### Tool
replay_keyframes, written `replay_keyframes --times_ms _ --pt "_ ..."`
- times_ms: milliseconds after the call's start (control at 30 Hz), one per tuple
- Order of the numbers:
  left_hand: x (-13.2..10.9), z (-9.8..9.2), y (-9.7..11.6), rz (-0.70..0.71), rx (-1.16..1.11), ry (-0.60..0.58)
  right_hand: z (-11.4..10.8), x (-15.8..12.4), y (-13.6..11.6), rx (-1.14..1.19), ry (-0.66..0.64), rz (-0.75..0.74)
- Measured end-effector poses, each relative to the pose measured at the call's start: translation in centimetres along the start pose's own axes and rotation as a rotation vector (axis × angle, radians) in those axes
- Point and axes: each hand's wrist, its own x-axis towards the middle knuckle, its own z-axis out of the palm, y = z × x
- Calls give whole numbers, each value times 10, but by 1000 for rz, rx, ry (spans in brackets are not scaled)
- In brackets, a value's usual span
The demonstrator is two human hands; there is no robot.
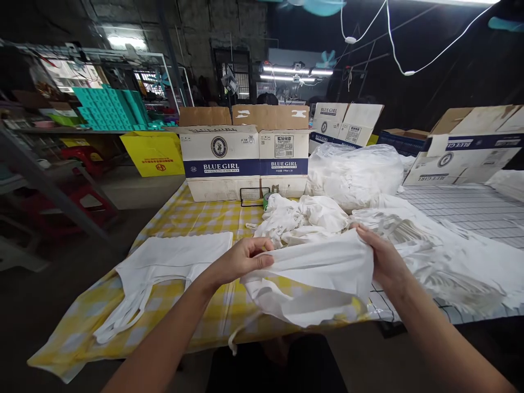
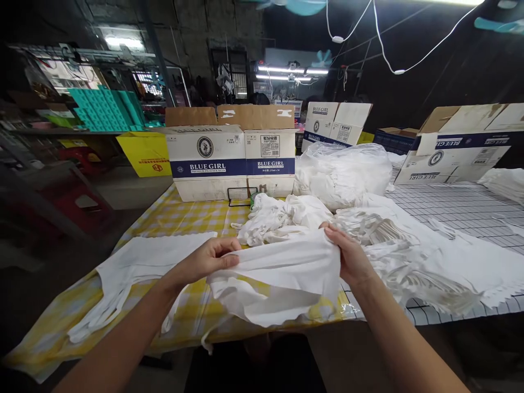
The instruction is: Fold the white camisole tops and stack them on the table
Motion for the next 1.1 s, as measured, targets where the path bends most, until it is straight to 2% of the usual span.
replay_keyframes --times_ms 100,167,233,267,333,400,467,600,700,767,900,1000,1100 --pt "3 6 -7 -41 -70 19 7 17 -2 -295 106 -96" --pt "10 13 -19 -67 -179 134 21 23 9 -584 222 -226" --pt "17 22 -34 -118 -271 252 41 18 27 -770 254 -330" --pt "19 26 -40 -146 -299 293 52 11 37 -790 204 -331" --pt "23 34 -46 -181 -319 348 73 -8 55 -741 56 -230" --pt "24 44 -44 -181 -325 384 91 -27 66 -650 -15 -122" --pt "24 55 -37 -158 -337 400 104 -39 71 -613 -5 -89" --pt "21 76 -18 -59 -361 345 117 -41 65 -729 105 -156" --pt "15 84 -7 7 -355 313 118 -40 52 -763 126 -147" --pt "10 83 -1 22 -309 345 113 -43 41 -667 57 -105" --pt "1 67 11 53 -266 468 95 -50 20 -301 -133 107" --pt "-5 55 21 56 -317 495 79 -51 7 -155 -117 204" --pt "-14 48 30 42 -294 481 66 -47 -8 -64 -144 200"
